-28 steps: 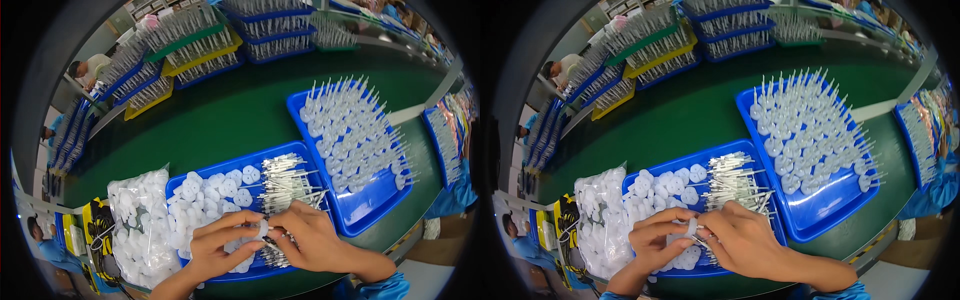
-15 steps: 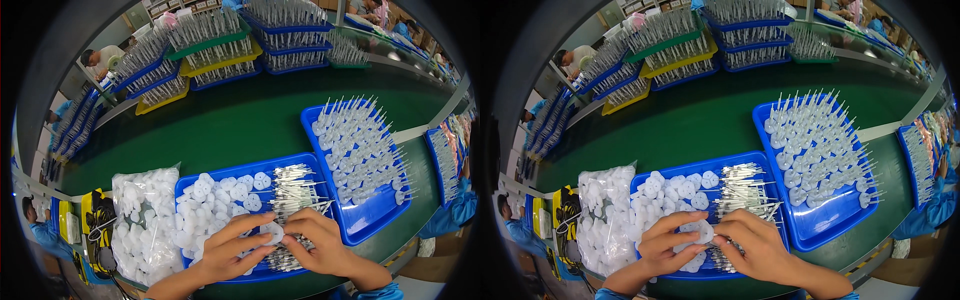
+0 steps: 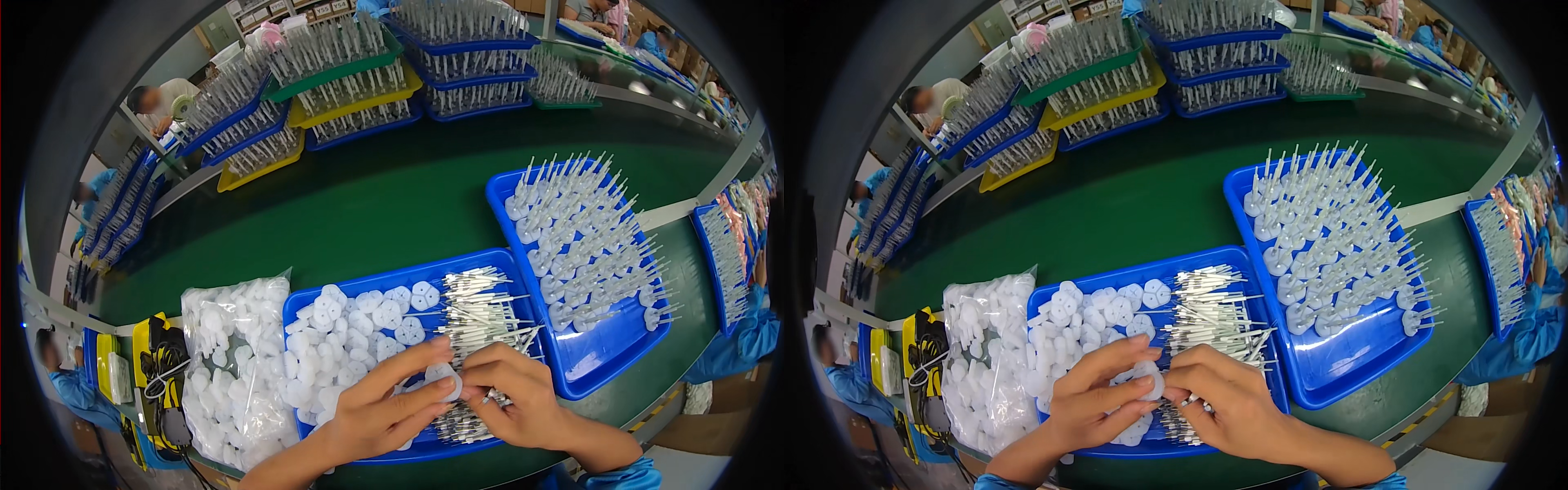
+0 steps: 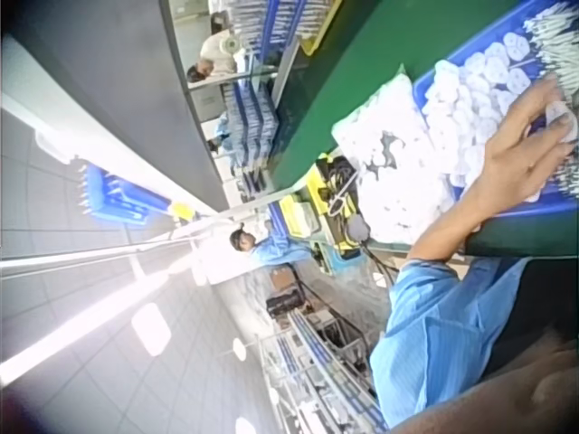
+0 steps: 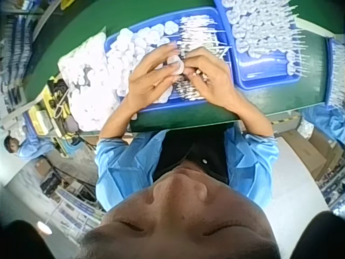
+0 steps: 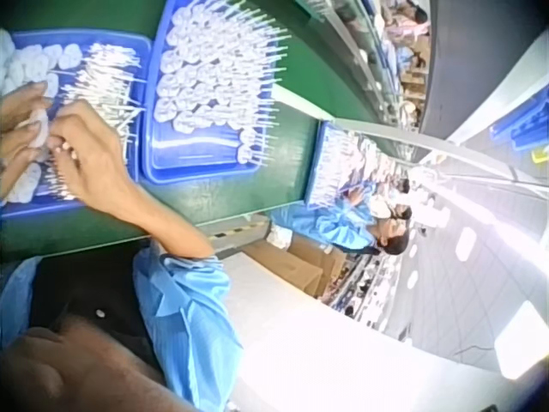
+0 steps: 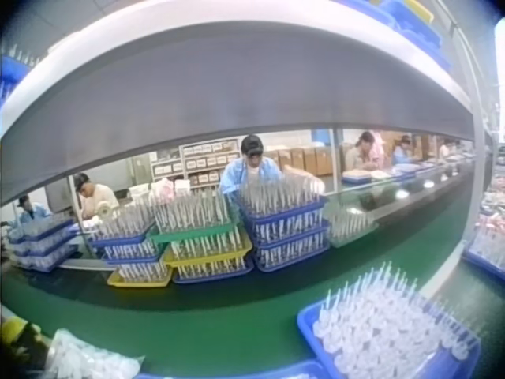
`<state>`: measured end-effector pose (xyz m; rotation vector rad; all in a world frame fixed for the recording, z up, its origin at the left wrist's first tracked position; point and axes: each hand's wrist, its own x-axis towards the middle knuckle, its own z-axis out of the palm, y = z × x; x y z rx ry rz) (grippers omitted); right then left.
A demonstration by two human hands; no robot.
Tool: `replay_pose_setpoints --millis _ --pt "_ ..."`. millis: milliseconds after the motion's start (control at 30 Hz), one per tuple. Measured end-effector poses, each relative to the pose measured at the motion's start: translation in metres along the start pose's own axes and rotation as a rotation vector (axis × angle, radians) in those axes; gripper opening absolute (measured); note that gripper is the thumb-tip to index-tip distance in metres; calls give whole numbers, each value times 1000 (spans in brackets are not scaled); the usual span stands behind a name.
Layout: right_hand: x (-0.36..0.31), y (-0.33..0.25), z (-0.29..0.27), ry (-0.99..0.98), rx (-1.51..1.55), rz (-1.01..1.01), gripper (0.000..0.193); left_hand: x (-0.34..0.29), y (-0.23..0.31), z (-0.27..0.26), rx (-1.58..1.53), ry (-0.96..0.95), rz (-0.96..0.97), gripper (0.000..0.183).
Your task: The person assembles cotton swabs by inserting metal rods into white plastic caps. They pick up a cap from a blue tray, insert a rod from a bundle, and place the finished swab into a separate tray. The process is repeated continuously throughout the clip.
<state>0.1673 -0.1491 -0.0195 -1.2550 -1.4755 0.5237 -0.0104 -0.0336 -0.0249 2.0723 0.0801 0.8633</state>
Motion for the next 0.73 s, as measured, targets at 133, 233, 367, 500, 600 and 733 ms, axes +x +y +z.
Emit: replay_pose_setpoints --millis 133,233,367,500,600,733 --pt "-1 -3 2 25 15 1 20 0 4 3 -210 103 -110 44" --pt "-1 0 1 24 10 -20 20 3 6 -1 -197 65 -148 45" --pt "-3 -2 2 20 4 -5 20 2 2 -4 -195 27 -114 47" --pt "-2 -5 1 11 13 24 21 0 -1 -6 -254 5 -135 47" --pt "4 -5 -7 3 47 64 22 -1 1 -5 -604 113 -404 47" --pt "4 -18 -8 -34 18 224 27 -3 4 -5 -1163 311 -913 47"
